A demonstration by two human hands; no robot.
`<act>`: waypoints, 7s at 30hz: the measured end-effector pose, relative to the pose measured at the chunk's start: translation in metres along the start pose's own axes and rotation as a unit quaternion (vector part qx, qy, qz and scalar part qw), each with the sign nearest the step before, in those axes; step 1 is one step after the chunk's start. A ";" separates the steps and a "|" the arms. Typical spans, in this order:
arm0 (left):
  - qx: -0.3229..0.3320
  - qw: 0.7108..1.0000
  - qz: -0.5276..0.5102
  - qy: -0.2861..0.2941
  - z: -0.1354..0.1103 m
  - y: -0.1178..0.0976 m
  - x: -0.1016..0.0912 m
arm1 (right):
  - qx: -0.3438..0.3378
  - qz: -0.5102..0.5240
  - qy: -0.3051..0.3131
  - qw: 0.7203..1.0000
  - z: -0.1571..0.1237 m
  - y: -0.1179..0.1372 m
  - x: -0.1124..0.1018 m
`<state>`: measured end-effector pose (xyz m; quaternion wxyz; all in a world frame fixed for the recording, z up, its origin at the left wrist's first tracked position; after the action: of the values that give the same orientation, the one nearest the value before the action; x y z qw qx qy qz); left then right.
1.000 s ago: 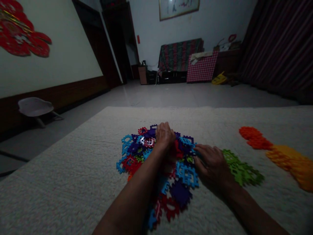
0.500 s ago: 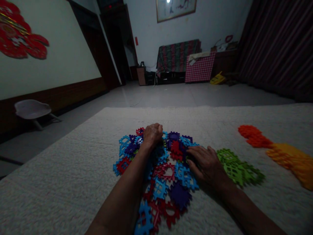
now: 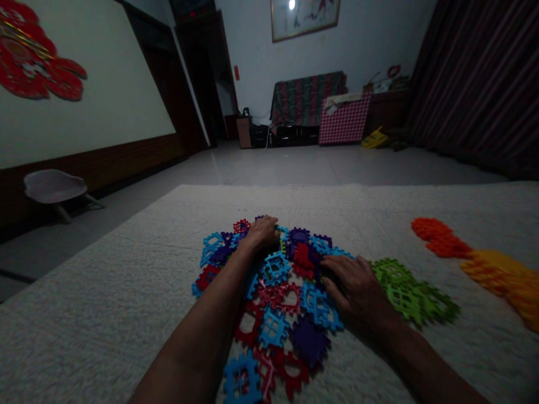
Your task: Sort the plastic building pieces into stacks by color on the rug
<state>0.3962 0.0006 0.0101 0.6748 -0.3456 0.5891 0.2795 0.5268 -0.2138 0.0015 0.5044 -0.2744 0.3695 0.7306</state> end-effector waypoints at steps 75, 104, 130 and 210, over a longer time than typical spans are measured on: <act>0.064 0.968 -0.125 0.210 -0.031 -0.028 -0.038 | -0.014 0.014 -0.008 1.000 0.002 0.002 -0.004; 0.179 0.820 -0.509 0.193 -0.030 -0.045 -0.051 | 0.002 0.031 -0.051 0.998 0.004 0.001 -0.011; 0.337 0.924 -0.126 0.130 -0.046 -0.121 -0.022 | 0.172 -0.107 -0.033 0.979 0.005 -0.080 -0.060; 0.258 0.940 -0.197 0.107 -0.019 -0.065 -0.025 | -0.096 0.109 -0.029 0.989 0.011 0.035 -0.031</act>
<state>0.4319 -0.0531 0.0429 0.7154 -0.2963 0.6300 -0.0589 0.5044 -0.2287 0.0410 0.4036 -0.2582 0.3106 0.8210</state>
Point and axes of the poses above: each hand's wrist, its own z-axis towards the middle knuckle, its own x-axis out of the palm, y = z × x, the point moved 7 cm from there along z, towards the middle knuckle, and after that the axes turned 2 degrees about x, right-handed, at the moved point
